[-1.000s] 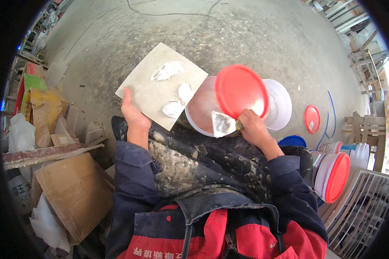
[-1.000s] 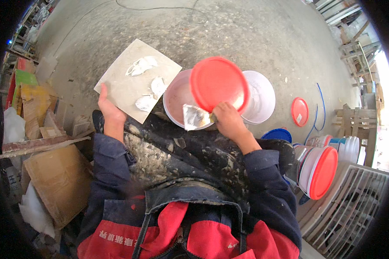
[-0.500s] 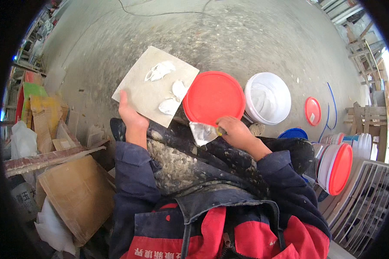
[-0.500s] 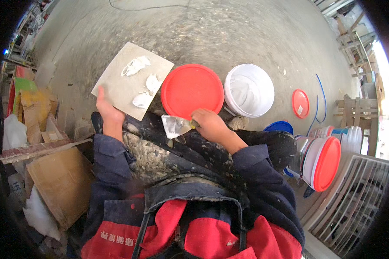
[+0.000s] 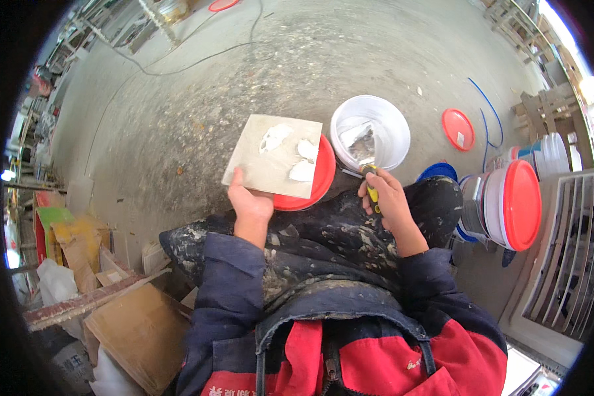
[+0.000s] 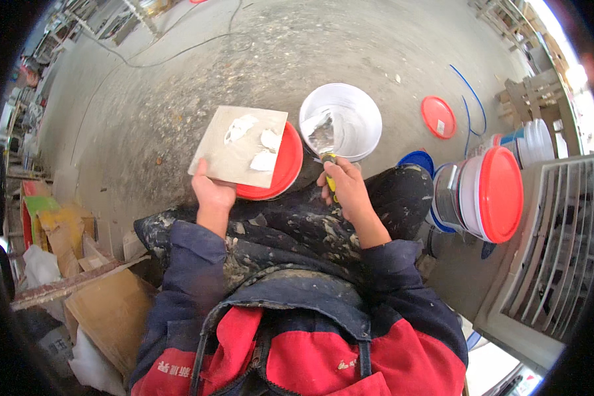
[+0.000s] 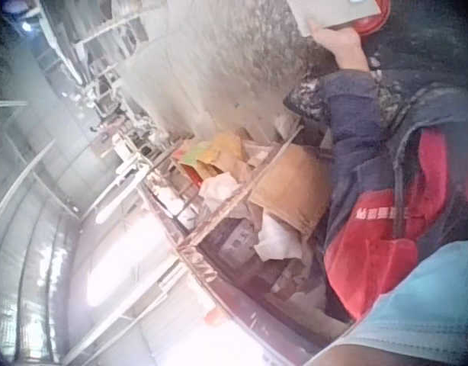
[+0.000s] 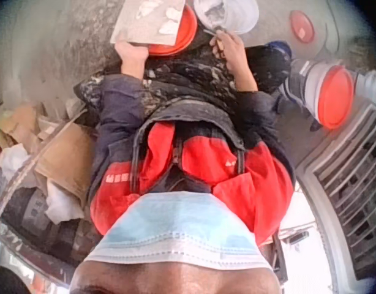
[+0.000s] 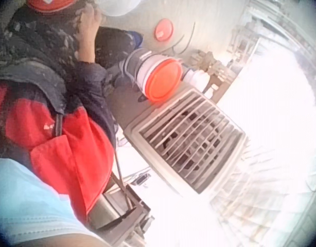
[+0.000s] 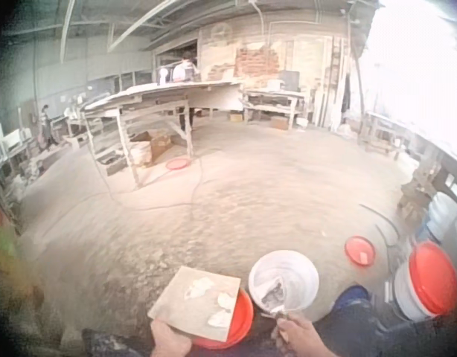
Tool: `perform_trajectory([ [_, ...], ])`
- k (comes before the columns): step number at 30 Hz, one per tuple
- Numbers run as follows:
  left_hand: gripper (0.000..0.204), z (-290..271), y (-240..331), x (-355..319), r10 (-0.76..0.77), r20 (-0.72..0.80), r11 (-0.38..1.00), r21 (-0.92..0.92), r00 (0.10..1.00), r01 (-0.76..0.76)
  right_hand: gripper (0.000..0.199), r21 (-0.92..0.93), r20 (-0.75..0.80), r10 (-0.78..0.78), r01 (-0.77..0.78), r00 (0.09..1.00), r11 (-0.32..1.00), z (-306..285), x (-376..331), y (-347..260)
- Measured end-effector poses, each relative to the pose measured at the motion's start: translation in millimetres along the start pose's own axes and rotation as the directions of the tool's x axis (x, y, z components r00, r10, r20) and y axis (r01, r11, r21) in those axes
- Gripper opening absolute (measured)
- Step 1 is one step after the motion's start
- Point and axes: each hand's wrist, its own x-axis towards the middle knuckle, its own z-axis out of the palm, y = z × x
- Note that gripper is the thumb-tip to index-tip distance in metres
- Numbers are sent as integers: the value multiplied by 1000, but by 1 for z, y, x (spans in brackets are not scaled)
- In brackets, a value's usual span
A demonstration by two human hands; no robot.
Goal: The person scoops white adhesive from a bucket using a trowel and spreads it onto a small tile. They then move to a larger panel and apply adhesive in linear strips along the grooves.
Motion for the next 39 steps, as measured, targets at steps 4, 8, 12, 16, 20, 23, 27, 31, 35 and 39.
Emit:
perform_trajectory([
  [4, 48, -38, -42, -1, -96, -60, 995, 26, 994, 97, 26, 74, 53, 87, -91, 995, 993, -3, -21, 6],
  [8, 51, -81, -45, -8, -306, -228, 801, 463, 924, 380, 26, 94, 28, 258, -259, 966, 961, -14, -28, 23],
  [12, 47, -98, -48, -4, -324, -293, 743, 509, 899, 434, 29, 89, 85, 358, -365, 930, 927, -11, -30, 36],
  [16, 48, -92, -47, -13, -283, -334, 681, 590, 899, 434, 34, 53, 123, 474, -483, 872, 874, 4, -40, 42],
  [20, 48, -94, -47, -15, -247, -350, 664, 617, 903, 421, 35, 9, 14, 512, -512, 859, 859, 16, -47, 68],
  [23, 45, -94, -48, -13, -217, -364, 658, 631, 906, 411, 33, 66, 19, 465, -465, 885, 883, 29, -33, 69],
  [27, 38, -94, -46, -14, -209, -402, 642, 632, 892, 435, 34, 118, -46, 414, -406, 909, 906, 43, -5, 66],
  [31, 37, -90, -44, -19, -216, -393, 640, 634, 894, 434, 39, 69, -40, 426, -423, 904, 904, 45, 34, 39],
  [35, 38, -89, -44, -20, -232, -398, 648, 617, 888, 446, 44, -241, 35, 470, -449, 882, 860, 23, 68, 2],
  [39, 38, -91, -44, -18, -227, -384, 672, 603, 895, 429, 45, -486, 124, 508, -394, 852, 780, 33, 103, -26],
])
